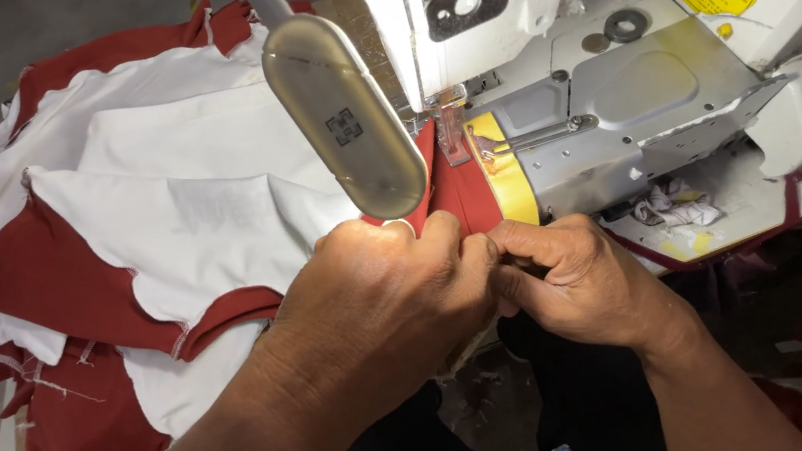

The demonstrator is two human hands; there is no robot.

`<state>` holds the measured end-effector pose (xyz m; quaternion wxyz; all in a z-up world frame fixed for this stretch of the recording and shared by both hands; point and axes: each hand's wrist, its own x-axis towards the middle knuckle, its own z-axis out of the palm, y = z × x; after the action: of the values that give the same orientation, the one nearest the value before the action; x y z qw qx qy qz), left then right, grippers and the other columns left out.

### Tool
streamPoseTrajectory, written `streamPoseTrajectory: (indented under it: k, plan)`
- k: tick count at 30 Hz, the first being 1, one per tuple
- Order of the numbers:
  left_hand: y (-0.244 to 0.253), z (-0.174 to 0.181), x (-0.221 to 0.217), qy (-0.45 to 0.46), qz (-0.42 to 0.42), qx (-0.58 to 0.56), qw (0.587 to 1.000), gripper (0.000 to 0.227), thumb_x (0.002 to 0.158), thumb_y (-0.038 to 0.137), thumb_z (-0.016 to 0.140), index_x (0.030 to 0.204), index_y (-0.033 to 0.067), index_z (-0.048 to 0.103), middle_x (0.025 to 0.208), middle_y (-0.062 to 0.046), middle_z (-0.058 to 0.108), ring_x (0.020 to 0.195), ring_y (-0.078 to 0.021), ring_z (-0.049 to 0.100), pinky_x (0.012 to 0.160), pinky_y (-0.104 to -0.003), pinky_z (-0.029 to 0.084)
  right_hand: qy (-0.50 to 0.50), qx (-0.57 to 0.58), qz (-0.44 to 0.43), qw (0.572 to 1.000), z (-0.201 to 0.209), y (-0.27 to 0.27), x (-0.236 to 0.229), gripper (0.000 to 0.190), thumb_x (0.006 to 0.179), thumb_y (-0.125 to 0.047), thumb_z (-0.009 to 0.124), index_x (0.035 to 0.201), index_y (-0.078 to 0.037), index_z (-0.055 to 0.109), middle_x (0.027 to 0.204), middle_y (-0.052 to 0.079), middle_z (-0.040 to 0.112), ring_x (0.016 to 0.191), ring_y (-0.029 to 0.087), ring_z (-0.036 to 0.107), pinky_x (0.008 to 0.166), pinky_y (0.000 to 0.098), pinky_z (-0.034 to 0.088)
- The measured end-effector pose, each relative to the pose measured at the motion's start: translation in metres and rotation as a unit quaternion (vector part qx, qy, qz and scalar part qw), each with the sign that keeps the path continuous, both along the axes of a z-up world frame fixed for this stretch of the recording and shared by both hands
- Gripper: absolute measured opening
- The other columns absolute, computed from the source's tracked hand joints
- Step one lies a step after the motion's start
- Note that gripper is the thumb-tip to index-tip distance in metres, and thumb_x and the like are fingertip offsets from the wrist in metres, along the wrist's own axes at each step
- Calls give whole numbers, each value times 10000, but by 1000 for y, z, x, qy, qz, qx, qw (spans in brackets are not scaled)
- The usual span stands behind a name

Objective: Sewing sleeves onto garment bodies using an industrial overlock sewing machine.

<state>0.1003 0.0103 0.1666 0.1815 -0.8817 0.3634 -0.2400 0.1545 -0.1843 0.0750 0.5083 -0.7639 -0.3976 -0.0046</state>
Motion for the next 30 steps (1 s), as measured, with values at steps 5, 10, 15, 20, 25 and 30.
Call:
streamPoseTrajectory:
  k: [5, 10, 15, 20, 25, 30]
  plan:
    - [2, 3, 4, -1, 1, -10, 1000, 339, 935, 334, 689, 696, 274, 457, 640, 92, 418, 489, -107, 415, 368, -308, 309, -13, -14, -16, 1000, -5, -2, 2, 165, 945, -149, 670, 793, -116, 613, 576, -33, 445, 514, 136, 349, 470, 286, 369]
    - [5, 10, 7, 13, 11, 50, 999, 288, 841, 115, 675, 700, 282, 488, 646, 131, 389, 599, -90, 439, 345, -295, 295, 8, -21, -28, 999, 3, 0, 0, 48, 902, -127, 698, 921, -166, 719, 579, -66, 679, 449, 88, 522, 482, 232, 468]
    - [6, 11, 8, 12, 21, 64, 998, 251, 823, 158, 682, 712, 286, 496, 670, 120, 408, 596, -94, 451, 356, -299, 320, 15, -16, -18, 1000, 3, 0, 1, 57, 912, -155, 699, 952, -157, 739, 557, -48, 660, 436, 86, 511, 456, 235, 454]
    - [4, 12, 6, 10, 10, 73, 997, 315, 799, 83, 685, 680, 290, 479, 657, 123, 376, 601, -89, 413, 354, -282, 280, 30, -31, -23, 999, 5, -1, 1, 52, 905, -165, 709, 935, -177, 750, 541, -56, 664, 417, 85, 505, 448, 234, 456]
    - [-3, 8, 2, -4, 9, 6, 1000, 352, 1010, 297, 630, 697, 270, 471, 637, 94, 413, 438, -98, 384, 358, -298, 298, -8, -28, 1, 1000, 1, -4, 4, 325, 995, -331, 583, 729, -144, 594, 536, -55, 567, 448, 103, 470, 454, 279, 397]
    - [-10, -1, -3, 6, 6, -16, 1000, 321, 840, 63, 654, 686, 273, 466, 639, 71, 436, 436, -127, 403, 384, -324, 272, -15, -20, 2, 1000, 0, -3, 4, 359, 1005, -346, 543, 727, -128, 610, 559, -44, 510, 485, 81, 439, 458, 281, 384]
